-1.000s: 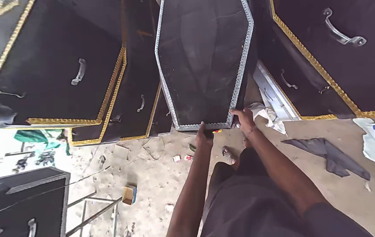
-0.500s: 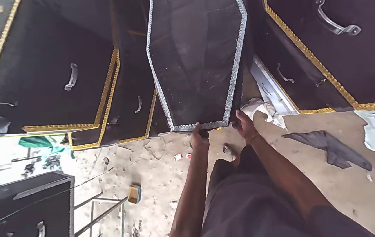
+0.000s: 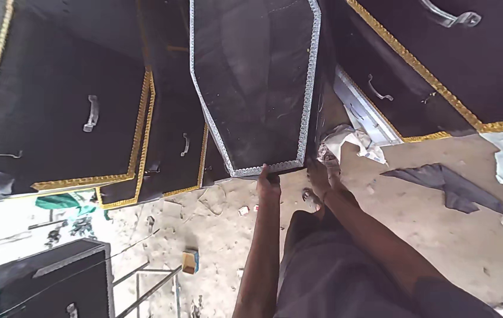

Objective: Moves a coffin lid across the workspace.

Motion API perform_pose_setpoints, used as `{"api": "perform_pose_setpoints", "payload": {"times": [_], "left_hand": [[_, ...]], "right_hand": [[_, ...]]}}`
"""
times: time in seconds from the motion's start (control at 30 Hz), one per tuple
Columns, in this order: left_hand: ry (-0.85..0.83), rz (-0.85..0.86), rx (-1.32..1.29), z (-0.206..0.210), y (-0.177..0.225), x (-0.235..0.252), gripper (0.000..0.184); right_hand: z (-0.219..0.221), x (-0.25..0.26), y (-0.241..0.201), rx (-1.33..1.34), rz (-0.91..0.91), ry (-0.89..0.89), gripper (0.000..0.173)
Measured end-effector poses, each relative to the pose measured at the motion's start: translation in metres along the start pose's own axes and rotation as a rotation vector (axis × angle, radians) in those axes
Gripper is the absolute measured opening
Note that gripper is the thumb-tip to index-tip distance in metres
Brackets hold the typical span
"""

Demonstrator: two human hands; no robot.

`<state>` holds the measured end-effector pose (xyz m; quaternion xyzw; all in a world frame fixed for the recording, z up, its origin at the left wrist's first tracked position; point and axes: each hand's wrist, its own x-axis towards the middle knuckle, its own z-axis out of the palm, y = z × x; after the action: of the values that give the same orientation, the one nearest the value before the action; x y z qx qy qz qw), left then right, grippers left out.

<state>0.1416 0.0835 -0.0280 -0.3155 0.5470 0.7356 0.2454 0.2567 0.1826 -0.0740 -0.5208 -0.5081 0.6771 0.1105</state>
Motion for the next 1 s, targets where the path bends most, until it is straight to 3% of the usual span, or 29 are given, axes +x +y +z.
{"api": "perform_pose_setpoints", "payload": {"times": [0.07,0.27,0.43,0.73,0.83,1.0], "left_hand": [[0.001,-0.005,0.004,-0.003,-0.002,0.002,0.016],[0.037,-0.001,0.026,-0.002,-0.001,0.003,0.016],[0.048,-0.001,0.031,-0.01,-0.005,0.011,0.022],[0.014,0.069,-0.027,-0.029,-0.016,0.011,0.024],[-0.017,-0.004,-0.096,-0.044,-0.024,0.012,0.022],[-0.124,-0.1,-0.255,-0.056,-0.04,0.031,0.023]], "right_hand": [[-0.003,-0.002,0.014,-0.023,0.087,-0.058,0.039],[0.01,0.002,0.015,-0.027,0.055,-0.027,0.036],[0.014,-0.006,0.005,0.187,0.207,-0.018,0.039],[0.013,-0.001,0.018,0.25,0.126,-0.101,0.03],[0.005,0.008,0.031,0.323,0.087,-0.195,0.026],[0.0,0.011,0.029,0.299,0.113,-0.175,0.02]]}}
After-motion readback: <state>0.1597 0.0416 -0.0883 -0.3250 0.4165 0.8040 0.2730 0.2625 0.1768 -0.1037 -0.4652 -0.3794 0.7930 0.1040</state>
